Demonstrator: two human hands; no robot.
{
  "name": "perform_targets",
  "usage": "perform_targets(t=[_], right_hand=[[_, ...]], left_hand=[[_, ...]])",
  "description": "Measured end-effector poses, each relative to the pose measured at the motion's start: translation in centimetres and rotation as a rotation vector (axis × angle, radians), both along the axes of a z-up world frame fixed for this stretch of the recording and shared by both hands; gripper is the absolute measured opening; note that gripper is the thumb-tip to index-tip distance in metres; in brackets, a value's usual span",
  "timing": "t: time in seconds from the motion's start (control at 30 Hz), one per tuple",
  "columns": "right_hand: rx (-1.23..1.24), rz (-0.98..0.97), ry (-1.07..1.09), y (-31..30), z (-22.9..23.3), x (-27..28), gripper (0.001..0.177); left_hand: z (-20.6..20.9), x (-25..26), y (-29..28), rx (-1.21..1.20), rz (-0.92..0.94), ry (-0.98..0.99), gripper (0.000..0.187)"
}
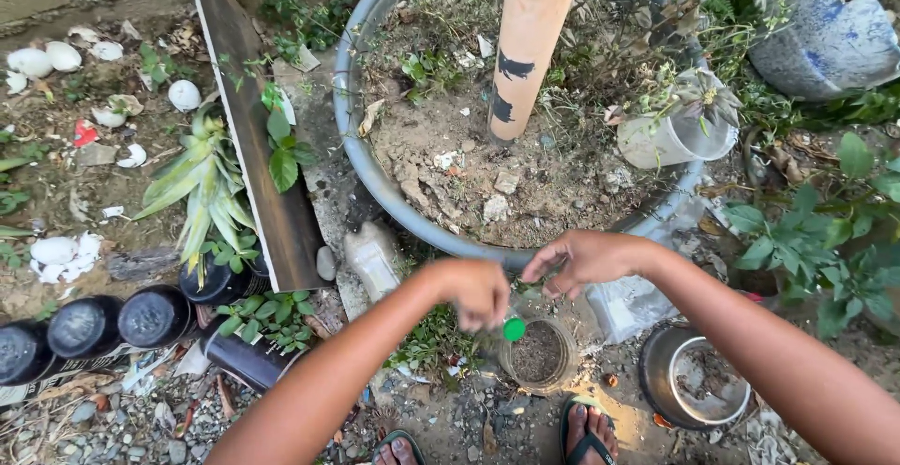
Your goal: The person is clearing weeds and debris from a large planter box in an outdoor setting.
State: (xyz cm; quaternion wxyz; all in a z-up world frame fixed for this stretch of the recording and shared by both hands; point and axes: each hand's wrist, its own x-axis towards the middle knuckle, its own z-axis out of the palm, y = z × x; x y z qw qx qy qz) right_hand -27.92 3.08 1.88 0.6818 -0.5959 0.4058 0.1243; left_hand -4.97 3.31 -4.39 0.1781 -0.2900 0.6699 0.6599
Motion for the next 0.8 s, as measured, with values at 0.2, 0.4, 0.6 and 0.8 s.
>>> perform_targets(t=[0.2,0.4,0.6,0.8], right_hand=[[-0.730,0.005,0.069,-0.7,-3.8,-0.4,0.019],[-1.045,-0.102,0.162,-3.3,-4.5,2.9,0.031],[-1.312,0.066,0.377,-8.0,-9.0,7.7,0.052],[-1.331,0.078,0.437,-12.1,-11.9,10.5,0.051]], left_hand=[[2.4,-1.6,1.0,-0.691,-0.343,-0.415,0.030],[0.7,2.6,-8.8,-1.013,0.292,-0.460,0.022],[-9.5,1.6,-16.0,-1.645,0.346,-0.429,0.028],[-10.7,0.2,-23.8,-1.894,0.180,-0.442,0.049]])
